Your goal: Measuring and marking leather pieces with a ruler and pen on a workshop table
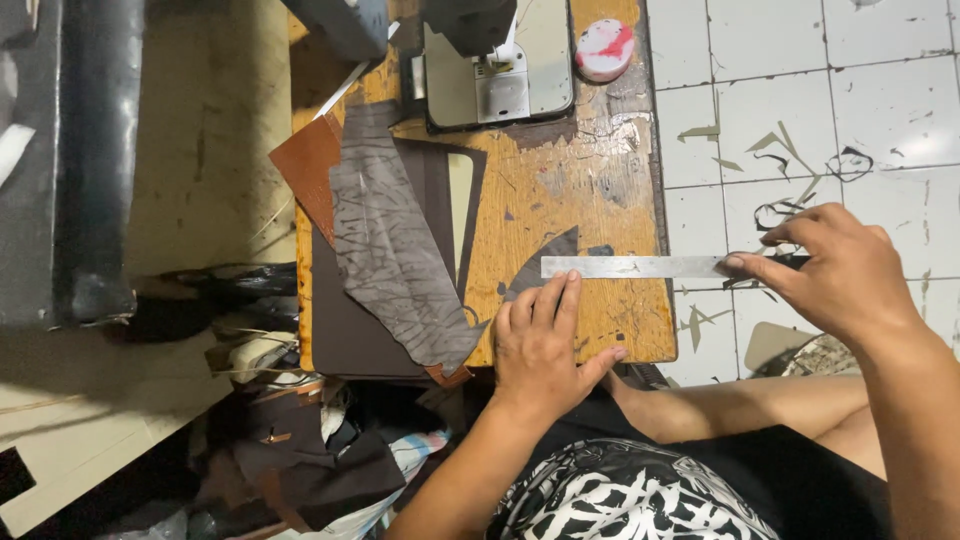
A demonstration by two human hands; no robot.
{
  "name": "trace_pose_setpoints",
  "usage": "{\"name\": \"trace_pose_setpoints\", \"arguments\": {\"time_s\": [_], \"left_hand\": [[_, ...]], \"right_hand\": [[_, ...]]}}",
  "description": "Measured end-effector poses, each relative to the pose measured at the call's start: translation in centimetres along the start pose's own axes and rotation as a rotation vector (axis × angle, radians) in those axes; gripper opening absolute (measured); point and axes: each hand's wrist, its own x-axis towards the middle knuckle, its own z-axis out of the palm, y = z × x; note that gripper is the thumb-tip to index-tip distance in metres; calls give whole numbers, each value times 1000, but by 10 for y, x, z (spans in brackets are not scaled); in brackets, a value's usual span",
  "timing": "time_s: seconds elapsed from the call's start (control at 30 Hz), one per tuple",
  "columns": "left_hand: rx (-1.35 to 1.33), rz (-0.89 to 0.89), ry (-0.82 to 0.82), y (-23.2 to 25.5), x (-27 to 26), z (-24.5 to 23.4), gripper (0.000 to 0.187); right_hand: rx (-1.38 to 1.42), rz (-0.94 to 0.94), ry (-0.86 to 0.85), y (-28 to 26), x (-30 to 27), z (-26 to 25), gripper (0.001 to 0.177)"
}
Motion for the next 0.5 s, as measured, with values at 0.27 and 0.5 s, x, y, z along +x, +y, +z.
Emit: {"name": "trace_pose_setpoints", "arguments": {"time_s": [0.27, 0.5], "left_hand": [[0, -2, -17, -3, -3, 7, 91], [-23, 34, 107, -9, -8, 23, 92]], "right_hand": [[999, -87, 240, -79, 6, -52, 23], [1017, -157, -132, -162, 22, -40, 21]]}}
